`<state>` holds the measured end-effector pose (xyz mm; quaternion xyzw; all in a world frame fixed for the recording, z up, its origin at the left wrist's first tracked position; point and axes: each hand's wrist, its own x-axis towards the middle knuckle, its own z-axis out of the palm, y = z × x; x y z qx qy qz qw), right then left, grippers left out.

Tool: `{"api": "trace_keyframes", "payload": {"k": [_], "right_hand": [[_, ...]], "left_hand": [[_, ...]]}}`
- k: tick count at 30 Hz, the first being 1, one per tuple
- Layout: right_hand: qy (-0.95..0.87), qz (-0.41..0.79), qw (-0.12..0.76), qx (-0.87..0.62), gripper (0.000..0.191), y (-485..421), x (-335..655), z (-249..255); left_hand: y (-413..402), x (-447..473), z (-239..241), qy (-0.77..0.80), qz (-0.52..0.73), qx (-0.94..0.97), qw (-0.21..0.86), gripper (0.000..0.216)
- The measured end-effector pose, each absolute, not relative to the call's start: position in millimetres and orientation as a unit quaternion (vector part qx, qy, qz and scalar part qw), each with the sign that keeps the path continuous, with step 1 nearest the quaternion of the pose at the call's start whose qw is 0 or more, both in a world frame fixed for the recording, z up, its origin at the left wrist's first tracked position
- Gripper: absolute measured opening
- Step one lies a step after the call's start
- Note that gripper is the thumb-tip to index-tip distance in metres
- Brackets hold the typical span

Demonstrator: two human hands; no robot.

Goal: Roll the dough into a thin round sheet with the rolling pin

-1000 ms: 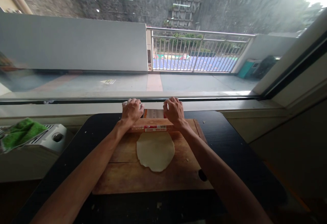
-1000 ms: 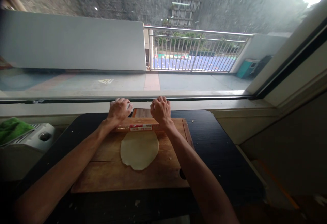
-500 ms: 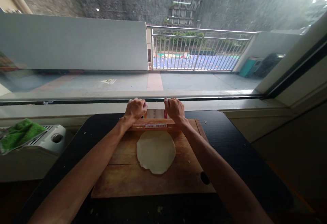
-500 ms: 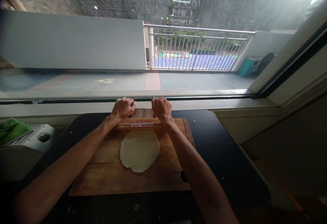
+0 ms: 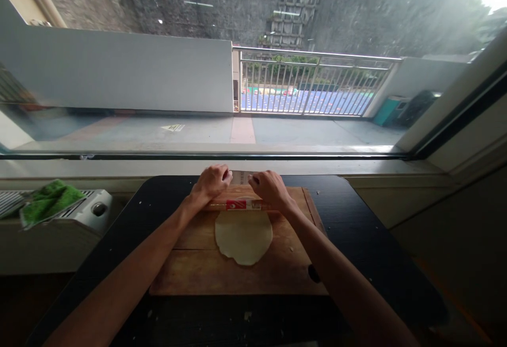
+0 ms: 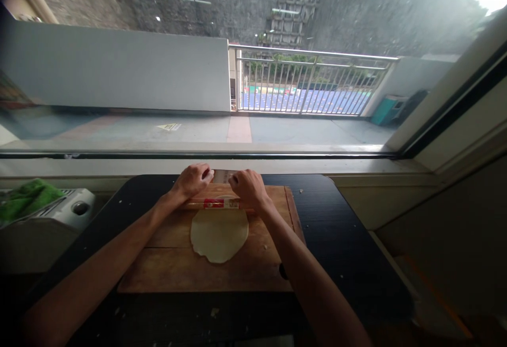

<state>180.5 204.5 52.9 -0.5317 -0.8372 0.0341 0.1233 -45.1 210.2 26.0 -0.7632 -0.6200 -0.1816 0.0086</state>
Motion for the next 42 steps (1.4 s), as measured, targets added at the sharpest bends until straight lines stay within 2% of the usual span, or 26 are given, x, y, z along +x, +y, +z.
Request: {"api": "trace_keyframes", "payload": {"k": [4, 9, 15, 24, 31, 36, 42], "right_hand": [[-0.836, 0.043, 0.075, -0.542, 0.047, 189.8, 181.2, 53.6], [-0.826, 0.083, 0.048, -0.555, 0.046, 166.1, 183.7, 57.8], [-0.810, 0.078, 0.066, -0.577, 0.041, 121.5, 183.3, 54.5], [-0.815, 0.059, 0.055, -0.573, 0.036, 78.4, 190.0, 52.8], [-0.820, 0.050, 0.071, -0.565, 0.035, 100.8, 183.9, 54.0], [-0.819, 0.037, 0.087, -0.566, 0.041, 119.5, 182.5, 59.2], [-0.812, 0.027, 0.089, -0.577, 0.047, 143.0, 181.0, 63.4]], "left_hand": [[192.3, -39.4, 31.9, -0.641, -0.129, -0.755, -0.048, 0.040], [168.6, -27.6, 44.9, -0.649, -0.064, -0.756, -0.065, 0.050], [128.5, -22.0, 51.6, -0.657, -0.054, -0.744, -0.110, 0.063], [65.1, -10.0, 41.6, -0.664, -0.073, -0.744, -0.023, 0.057], [81.0, -10.8, 51.8, -0.682, -0.067, -0.726, -0.046, 0.054], [103.4, -12.7, 57.0, -0.701, -0.102, -0.705, -0.022, 0.062], [130.8, -15.9, 54.6, -0.708, -0.106, -0.698, -0.001, 0.061]]}}
